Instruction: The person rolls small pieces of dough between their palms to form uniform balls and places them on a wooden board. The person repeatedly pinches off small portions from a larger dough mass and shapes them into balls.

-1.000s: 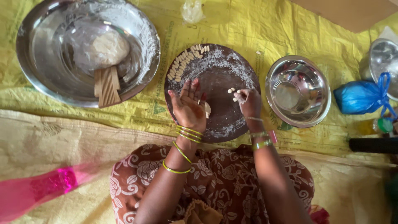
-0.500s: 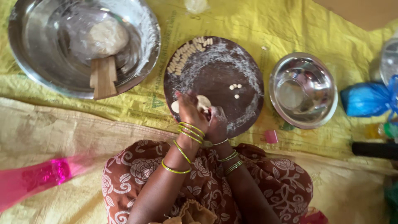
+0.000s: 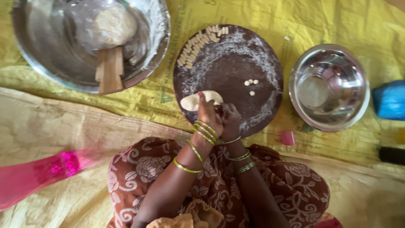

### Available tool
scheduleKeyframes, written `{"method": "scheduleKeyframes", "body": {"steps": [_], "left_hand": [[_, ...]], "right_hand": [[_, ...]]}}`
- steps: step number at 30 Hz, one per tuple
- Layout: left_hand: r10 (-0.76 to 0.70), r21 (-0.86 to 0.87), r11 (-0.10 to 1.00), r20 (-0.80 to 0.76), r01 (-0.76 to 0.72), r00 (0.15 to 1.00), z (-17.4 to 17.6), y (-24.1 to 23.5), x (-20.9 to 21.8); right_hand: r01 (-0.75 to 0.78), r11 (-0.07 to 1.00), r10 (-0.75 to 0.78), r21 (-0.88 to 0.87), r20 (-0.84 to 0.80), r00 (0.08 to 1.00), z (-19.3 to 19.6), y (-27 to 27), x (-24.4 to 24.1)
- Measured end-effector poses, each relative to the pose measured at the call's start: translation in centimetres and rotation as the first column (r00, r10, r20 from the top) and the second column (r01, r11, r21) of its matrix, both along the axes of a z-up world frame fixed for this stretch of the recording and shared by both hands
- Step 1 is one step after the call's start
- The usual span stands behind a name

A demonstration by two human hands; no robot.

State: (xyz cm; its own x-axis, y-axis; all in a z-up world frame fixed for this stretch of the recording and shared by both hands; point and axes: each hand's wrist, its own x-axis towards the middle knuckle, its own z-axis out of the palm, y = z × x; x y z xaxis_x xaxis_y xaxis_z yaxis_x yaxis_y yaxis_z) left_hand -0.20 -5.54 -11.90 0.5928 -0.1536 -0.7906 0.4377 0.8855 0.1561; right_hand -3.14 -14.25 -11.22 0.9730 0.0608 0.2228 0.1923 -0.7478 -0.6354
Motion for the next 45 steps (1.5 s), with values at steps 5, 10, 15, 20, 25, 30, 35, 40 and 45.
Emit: {"method": "scheduleKeyframes", "body": {"steps": [5, 10, 15, 20, 25, 30, 35, 40, 45], "left_hand": [[-0.104, 0.021, 0.994, -0.005, 0.104, 0.995, 1.5, 0.8, 0.2], [-0.13, -0.016, 0.991, -0.01, 0.129, 0.992, 4.4, 1.9, 0.4], [-0.171, 0.006, 0.985, -0.036, 0.171, 0.985, 5.8, 2.1, 0.5], [-0.128, 0.061, 0.99, -0.04, 0.13, 0.991, 5.7, 1.3, 0.4], [-0.177, 0.097, 0.98, 0.03, 0.173, 0.984, 6.4, 0.2, -0.4], [-0.148, 0.082, 0.989, 0.47, 0.124, 0.87, 8.4, 0.1, -2.0], [-0.297, 0.106, 0.946, 0.669, 0.308, 0.682, 10.7, 0.7, -2.1], [-0.286, 0.063, 0.93, 0.742, 0.362, 0.607, 12.3, 0.9, -2.8], [-0.281, 0.047, 0.919, 0.775, 0.391, 0.566, 13.5, 1.7, -2.4]], "right_hand": [[-0.078, 0.996, 0.077, 0.04, 0.038, 0.996, 0.6, -1.1, 0.2], [-0.028, 0.98, 0.071, 0.195, -0.216, 0.974, 1.2, -2.4, 0.4], [-0.118, 0.968, 0.211, 0.224, -0.457, 0.864, 2.8, -4.1, 0.7], [-0.001, 0.941, 0.218, 0.338, -0.606, 0.765, 6.3, -5.1, 0.4], [0.217, 0.659, 0.275, 0.72, -0.499, 0.822, 10.0, -6.7, -2.0], [0.21, 0.497, 0.313, 0.842, -0.4, 0.862, 9.9, -6.6, -3.4], [0.121, 0.582, 0.247, 0.804, -0.317, 0.916, 9.0, -5.8, -3.2], [-0.016, 0.827, 0.08, 0.562, -0.09, 0.993, 10.1, -4.8, -3.9], [-0.043, 0.998, 0.021, 0.035, 0.48, 0.877, 9.3, -3.1, -3.6]]}}
